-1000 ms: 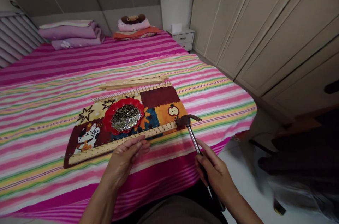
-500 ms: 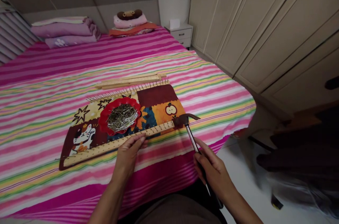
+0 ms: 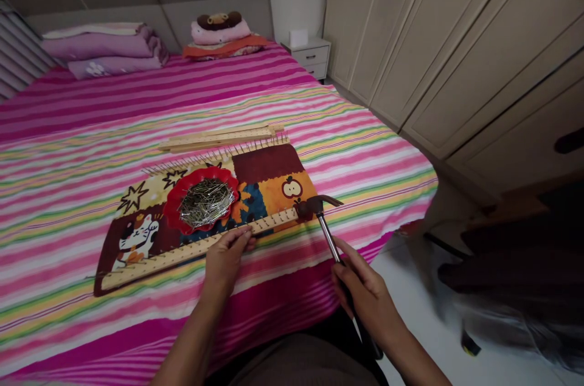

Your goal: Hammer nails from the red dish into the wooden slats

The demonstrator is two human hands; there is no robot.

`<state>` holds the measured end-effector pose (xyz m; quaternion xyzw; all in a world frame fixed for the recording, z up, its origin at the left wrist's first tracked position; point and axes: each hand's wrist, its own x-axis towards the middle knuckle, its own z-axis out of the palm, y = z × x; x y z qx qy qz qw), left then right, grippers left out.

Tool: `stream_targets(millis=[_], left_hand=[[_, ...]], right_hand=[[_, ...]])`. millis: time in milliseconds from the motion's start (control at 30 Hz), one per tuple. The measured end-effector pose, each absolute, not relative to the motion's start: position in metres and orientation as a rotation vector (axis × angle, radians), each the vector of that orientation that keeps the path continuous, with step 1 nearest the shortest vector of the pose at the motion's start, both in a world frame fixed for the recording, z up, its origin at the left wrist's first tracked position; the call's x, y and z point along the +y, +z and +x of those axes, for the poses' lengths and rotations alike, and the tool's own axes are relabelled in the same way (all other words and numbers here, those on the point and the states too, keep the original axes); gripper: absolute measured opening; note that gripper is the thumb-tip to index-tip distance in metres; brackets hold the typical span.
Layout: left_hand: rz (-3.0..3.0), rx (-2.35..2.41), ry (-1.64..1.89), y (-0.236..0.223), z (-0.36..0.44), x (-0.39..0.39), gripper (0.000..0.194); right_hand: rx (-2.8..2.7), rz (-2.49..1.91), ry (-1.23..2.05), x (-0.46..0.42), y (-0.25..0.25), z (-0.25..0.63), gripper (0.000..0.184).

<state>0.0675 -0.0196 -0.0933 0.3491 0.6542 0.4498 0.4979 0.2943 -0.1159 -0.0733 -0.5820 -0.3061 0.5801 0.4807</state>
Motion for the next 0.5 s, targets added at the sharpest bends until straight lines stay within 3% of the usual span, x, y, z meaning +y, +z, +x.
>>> stream_targets(millis=[267, 500], left_hand=[[0.845, 1.572, 1.156, -0.101, 0.078, -0.020, 0.037], [1.008, 1.756, 1.085, -0.102, 0.084, -0.019, 0.021]], right_hand=[[-1.016, -1.410, 1.321, -0.118, -0.063, 0.294, 0.047], [-1.377, -1.336, 1.322, -0.110, -0.052, 0.279, 0.043]])
